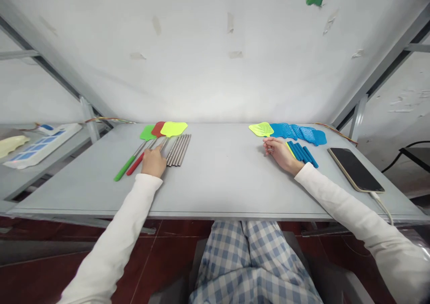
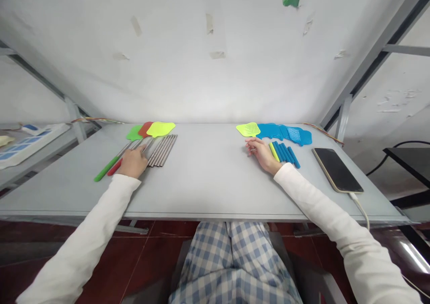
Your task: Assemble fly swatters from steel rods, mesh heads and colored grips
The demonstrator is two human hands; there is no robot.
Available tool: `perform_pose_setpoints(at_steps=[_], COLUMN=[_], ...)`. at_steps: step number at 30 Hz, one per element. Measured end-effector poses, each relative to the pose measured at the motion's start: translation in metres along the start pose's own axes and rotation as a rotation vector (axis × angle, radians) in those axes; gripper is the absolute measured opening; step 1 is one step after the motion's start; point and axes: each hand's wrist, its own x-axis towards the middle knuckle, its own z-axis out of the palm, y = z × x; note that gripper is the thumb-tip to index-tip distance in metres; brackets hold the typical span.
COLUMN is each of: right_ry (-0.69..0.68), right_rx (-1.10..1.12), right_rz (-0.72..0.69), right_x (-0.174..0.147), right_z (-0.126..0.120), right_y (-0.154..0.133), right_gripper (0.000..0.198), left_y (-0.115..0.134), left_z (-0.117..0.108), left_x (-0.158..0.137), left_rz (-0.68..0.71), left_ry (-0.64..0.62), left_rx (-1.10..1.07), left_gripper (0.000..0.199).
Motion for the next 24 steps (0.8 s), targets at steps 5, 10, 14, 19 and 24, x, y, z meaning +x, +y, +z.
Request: perform_pose_setpoints(at_steps=[5, 10, 14, 19, 24], right_ry=[-0.014, -0.024, -0.036, 0.005, 0.238], right_rx=[-0.005, -0.027, -0.058, -0.499, -1.441], right_rz=[-0.004, -0.005, -0.002, -0.214, -0.563], right_x=[0.001, 0.000, -0.001, -0.001, 0.001], right_z=[0.000, 0.000, 0.001, -0.006, -0.029], right_y=[0.000, 0.000, 0.000, -0.014, -0.030], right_gripper=[0.020, 0.019, 0.018, 0.015, 0.023], left_y=[0.011, 0.026, 0.041, 0.057, 0.074], left_z=[0.007, 0.004, 0.005, 0.009, 0.002], left_x=[0.005, -0.001, -0.009, -0.012, -0.023], left_rz=[0.046, -0.009, 0.019, 0.047, 0.083], left_ry=[-0.032, 0.032, 0.118, 0.032, -0.015], left_rx=[0.162, 0.183, 0.152, 0.173, 0.197], left_gripper=[0.062, 0.051, 0.046, 0.054, 0.049])
